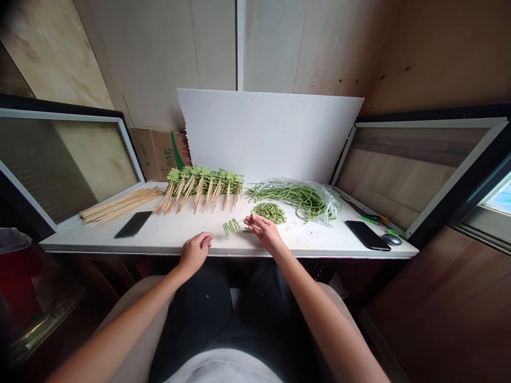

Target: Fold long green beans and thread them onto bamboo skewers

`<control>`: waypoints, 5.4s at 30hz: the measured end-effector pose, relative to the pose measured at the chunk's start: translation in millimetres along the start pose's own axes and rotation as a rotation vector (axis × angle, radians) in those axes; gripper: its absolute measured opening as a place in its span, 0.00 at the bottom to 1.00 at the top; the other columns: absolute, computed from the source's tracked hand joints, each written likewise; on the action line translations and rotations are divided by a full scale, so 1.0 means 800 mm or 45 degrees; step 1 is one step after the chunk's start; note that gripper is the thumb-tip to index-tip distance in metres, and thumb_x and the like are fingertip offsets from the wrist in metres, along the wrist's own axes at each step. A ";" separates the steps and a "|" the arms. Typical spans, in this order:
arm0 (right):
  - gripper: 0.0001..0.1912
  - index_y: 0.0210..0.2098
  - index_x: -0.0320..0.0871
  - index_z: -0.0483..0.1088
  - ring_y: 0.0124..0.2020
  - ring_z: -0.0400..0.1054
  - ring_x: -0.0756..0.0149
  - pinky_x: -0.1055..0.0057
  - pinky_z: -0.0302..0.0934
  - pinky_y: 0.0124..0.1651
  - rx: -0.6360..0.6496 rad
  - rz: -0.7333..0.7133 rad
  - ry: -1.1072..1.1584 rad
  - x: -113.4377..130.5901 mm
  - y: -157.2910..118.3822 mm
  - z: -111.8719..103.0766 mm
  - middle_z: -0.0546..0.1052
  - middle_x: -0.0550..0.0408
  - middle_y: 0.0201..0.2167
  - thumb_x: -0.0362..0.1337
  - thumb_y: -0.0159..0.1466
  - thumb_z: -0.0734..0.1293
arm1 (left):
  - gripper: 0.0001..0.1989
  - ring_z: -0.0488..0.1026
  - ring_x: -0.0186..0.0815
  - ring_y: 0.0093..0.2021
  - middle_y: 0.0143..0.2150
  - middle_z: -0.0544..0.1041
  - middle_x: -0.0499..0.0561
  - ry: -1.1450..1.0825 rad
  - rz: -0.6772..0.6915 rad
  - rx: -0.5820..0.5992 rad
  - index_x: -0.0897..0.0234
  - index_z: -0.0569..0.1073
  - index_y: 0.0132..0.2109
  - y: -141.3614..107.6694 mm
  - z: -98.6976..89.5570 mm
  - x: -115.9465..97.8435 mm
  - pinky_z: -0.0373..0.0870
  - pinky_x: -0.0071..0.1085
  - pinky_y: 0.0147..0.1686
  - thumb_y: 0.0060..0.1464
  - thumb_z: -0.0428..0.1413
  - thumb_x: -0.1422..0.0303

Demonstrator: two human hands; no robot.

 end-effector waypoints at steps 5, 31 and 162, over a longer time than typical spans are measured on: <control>0.23 0.42 0.45 0.80 0.55 0.77 0.50 0.63 0.75 0.52 0.009 -0.009 -0.027 -0.002 0.000 -0.002 0.84 0.46 0.47 0.53 0.54 0.80 | 0.12 0.74 0.34 0.29 0.29 0.78 0.48 0.006 -0.008 0.007 0.60 0.79 0.41 0.001 -0.003 -0.003 0.65 0.27 0.34 0.68 0.52 0.65; 0.18 0.40 0.43 0.81 0.49 0.79 0.51 0.58 0.73 0.53 -0.077 -0.221 -0.201 -0.011 -0.014 0.009 0.85 0.44 0.40 0.50 0.58 0.78 | 0.12 0.76 0.36 0.30 0.29 0.81 0.48 0.046 -0.066 -0.026 0.59 0.81 0.37 0.001 -0.008 -0.006 0.66 0.28 0.34 0.63 0.53 0.73; 0.21 0.33 0.44 0.82 0.43 0.77 0.53 0.65 0.71 0.41 -0.116 -0.232 -0.358 -0.010 -0.012 -0.001 0.83 0.47 0.36 0.57 0.56 0.76 | 0.15 0.78 0.36 0.34 0.33 0.82 0.52 -0.082 0.065 -0.066 0.61 0.83 0.39 -0.007 0.001 -0.007 0.72 0.30 0.36 0.61 0.52 0.78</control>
Point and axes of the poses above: each hand's wrist, its own y-axis towards the middle knuckle, its own z-axis out of the palm, x = y × z, the point moved 1 cm from there along y, towards the middle knuckle
